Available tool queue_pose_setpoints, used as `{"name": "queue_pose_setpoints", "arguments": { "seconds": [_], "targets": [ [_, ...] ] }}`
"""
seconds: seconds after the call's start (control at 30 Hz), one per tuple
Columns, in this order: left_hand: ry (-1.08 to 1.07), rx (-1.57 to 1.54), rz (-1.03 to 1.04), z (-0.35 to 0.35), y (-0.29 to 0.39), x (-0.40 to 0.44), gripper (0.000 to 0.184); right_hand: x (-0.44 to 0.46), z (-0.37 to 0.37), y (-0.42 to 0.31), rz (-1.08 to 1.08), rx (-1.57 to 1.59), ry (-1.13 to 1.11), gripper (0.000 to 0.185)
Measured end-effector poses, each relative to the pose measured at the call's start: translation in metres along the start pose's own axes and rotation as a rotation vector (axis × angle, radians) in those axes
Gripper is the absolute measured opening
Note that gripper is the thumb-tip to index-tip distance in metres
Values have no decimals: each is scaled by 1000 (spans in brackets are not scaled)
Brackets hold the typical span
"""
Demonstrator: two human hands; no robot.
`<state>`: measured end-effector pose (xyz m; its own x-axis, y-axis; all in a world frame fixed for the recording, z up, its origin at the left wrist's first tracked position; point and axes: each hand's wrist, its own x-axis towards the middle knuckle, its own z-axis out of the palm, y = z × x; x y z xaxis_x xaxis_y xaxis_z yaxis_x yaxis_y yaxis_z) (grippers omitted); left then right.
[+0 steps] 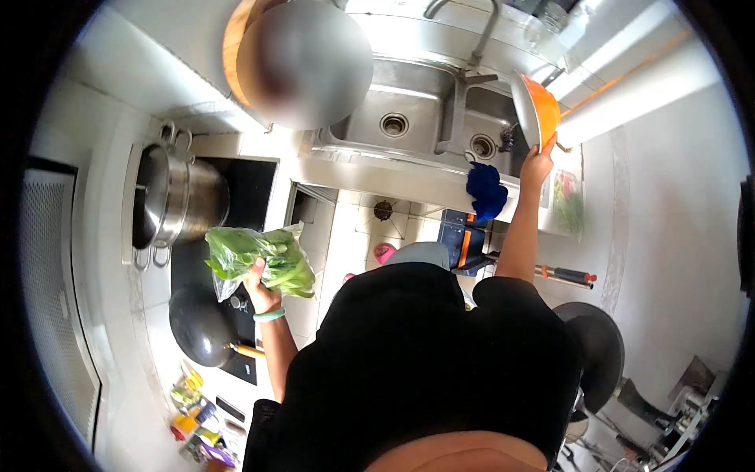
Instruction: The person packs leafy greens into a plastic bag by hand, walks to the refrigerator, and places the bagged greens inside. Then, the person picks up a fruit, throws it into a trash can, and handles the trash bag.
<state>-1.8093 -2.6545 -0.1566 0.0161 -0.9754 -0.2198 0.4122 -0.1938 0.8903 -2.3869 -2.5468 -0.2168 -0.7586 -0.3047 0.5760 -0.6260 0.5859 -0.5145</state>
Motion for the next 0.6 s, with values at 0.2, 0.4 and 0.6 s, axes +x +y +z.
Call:
{"name": "queue_pose_setpoints", "arguments": {
  "seconds": [0.2,0.4,0.6],
  "targets": [
    [108,-25,43,-3,-4,-16,35,-5,59,29,-174,-111,1,38],
    [208,-163,3,7,-14,-30,42,-29,94,-45,855,1104,-396,43],
    [322,-216,81,28,-5,-38,46,-64,185,-50,964,1254,-1099,34]
  ]
}}
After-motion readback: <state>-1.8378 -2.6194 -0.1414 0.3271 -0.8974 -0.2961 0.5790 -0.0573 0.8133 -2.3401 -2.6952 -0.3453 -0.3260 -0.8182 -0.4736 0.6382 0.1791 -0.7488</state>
